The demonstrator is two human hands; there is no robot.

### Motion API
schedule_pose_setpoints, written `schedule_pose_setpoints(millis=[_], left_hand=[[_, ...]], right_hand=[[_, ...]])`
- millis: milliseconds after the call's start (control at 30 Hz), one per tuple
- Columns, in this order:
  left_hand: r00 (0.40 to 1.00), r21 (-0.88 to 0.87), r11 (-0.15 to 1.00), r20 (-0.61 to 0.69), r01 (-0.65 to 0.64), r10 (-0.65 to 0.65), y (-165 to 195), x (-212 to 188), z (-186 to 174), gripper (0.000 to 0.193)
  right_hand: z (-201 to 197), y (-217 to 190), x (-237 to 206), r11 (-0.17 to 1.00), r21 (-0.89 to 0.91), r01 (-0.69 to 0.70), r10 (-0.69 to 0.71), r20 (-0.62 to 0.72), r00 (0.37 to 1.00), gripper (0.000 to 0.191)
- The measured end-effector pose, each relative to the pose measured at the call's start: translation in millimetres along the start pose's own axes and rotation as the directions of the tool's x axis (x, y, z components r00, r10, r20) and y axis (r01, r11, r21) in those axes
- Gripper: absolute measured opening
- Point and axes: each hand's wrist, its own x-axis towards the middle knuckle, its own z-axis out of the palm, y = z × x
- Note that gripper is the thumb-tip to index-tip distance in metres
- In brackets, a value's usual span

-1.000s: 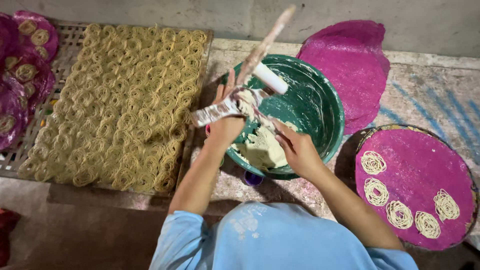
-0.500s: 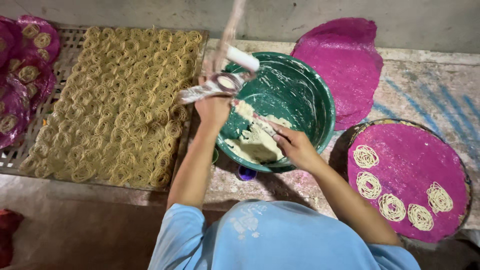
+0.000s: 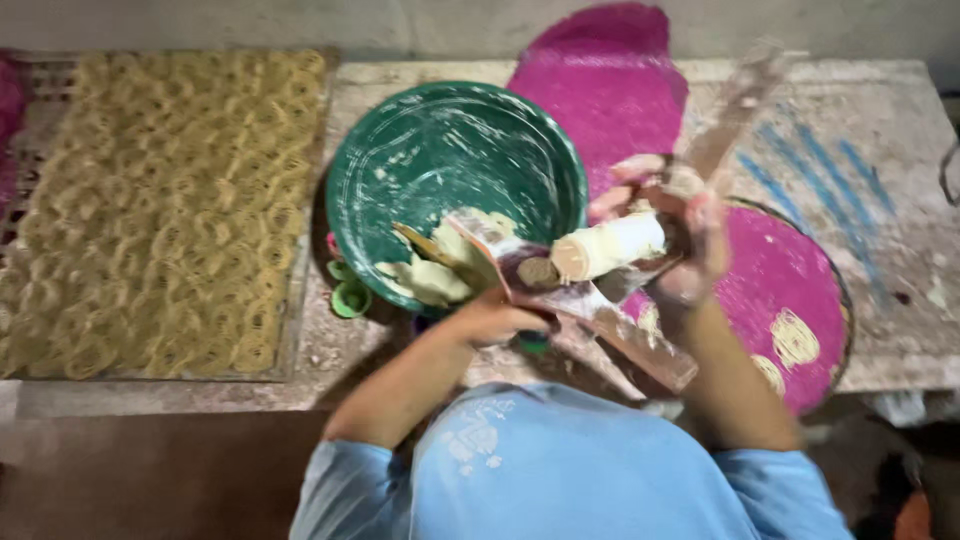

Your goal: The person arranges pre-formed noodle coils on pink circular mats and then uses a manual press to extrude fresh noodle strands into spiral shapes on a pink mat. They repeatedly load dough into the press, squeeze it, and wipe the tool clean between cycles.

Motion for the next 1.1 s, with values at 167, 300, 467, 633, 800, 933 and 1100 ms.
schedule_pose_setpoints(millis=[167, 300, 467, 633, 800, 933, 1100], left_hand=[[0.928, -0.824, 0.435, 0.276, 0.363, -0.250, 33, 43, 41, 0.050], [0.952, -0.114, 0.972, 0.252, 0.207, -0.173, 22, 62, 85, 0.054], [0.925, -0.376, 0.890, 0.364, 0.256, -0.113, 0, 108, 123, 0.064], [0.904, 0.466, 0.878, 0.413, -0.104, -0.112, -15, 163, 142, 0.074], [0.820, 0.013, 0.985, 0.556, -0.174, 0.137, -32, 215, 144, 0.099], [0.907, -0.902, 0.405, 0.288, 0.149, 0.307, -68, 241, 157, 0.108], [0.890, -0.923, 0.386, 0.177, 0.001, 0.421, -127, 285, 168, 0.053]], right_hand=[[-9, -97, -29, 0.455, -0.769, 0.449, -0.130, 0.441, 0.888, 0.041], [-13, -132, -58, 0.145, -0.732, 0.666, -0.017, 0.671, 0.741, 0.036], [-37, -151, -91, 0.129, -0.889, 0.438, -0.001, 0.442, 0.897, 0.046], [-101, -203, -138, 0.535, -0.794, -0.290, 0.391, -0.071, 0.917, 0.092], [-165, -233, -192, 0.581, -0.251, -0.774, 0.788, -0.063, 0.612, 0.107], [-188, -235, -218, 0.340, -0.153, -0.928, 0.901, -0.230, 0.368, 0.097], [-228, -253, -216, 0.013, -0.249, -0.968, 0.880, -0.457, 0.129, 0.093]])
